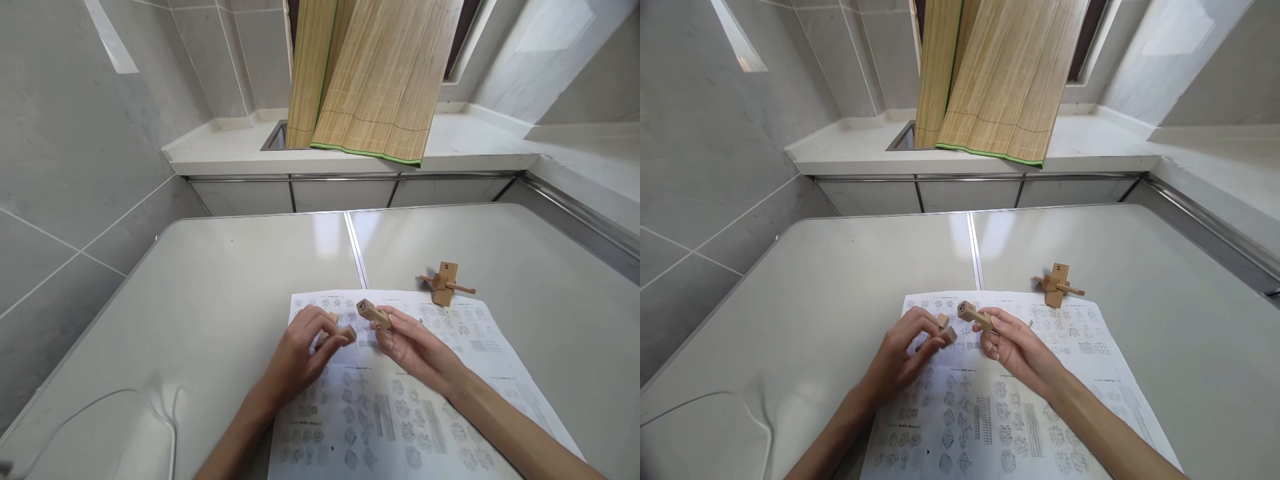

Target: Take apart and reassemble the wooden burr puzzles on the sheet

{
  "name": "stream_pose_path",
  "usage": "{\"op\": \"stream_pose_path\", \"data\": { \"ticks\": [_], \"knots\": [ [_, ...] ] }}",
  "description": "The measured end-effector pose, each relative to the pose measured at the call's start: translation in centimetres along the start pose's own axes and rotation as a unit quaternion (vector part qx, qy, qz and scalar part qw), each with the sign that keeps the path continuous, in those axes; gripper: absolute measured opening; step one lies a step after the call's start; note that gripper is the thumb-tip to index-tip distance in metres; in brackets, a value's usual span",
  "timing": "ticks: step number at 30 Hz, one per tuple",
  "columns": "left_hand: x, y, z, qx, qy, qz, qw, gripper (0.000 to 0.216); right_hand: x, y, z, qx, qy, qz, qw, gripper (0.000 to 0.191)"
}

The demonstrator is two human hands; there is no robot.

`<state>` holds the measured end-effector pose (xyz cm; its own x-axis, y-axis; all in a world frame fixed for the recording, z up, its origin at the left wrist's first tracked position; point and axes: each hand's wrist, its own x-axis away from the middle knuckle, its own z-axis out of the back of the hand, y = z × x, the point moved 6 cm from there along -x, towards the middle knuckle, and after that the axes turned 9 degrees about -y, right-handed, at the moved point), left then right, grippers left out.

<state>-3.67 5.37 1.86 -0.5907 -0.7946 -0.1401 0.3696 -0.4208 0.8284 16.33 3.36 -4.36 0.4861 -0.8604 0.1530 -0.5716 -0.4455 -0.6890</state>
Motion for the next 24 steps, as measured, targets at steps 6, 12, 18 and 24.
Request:
{"op": "stream_pose_path", "data": {
  "ticks": [6, 12, 18, 24],
  "knots": [
    [0.3, -1.1, 0.1, 0.26, 0.032, 0.135, 0.956, 0.033, -0.1, 0.1, 0.2, -0.01, 0.002, -0.002, 1.0, 0.026],
    [0.0, -1.4, -0.1, 0.359, 0.048, 0.146, 0.921, 0.036, 0.0, 0.0, -0.1, -0.018, -0.001, -0.006, 1.0, 0.026],
    [-0.1, -1.9, -0.7, 0.387, 0.03, 0.148, 0.91, 0.051, -0.1, 0.0, -0.2, -0.018, -0.001, -0.009, 1.0, 0.027],
    [0.2, -1.9, -2.1, 0.469, -0.02, 0.176, 0.865, 0.048, 0.0, 0.1, 0.0, 0.001, -0.006, -0.01, 1.0, 0.028]
  ]
}}
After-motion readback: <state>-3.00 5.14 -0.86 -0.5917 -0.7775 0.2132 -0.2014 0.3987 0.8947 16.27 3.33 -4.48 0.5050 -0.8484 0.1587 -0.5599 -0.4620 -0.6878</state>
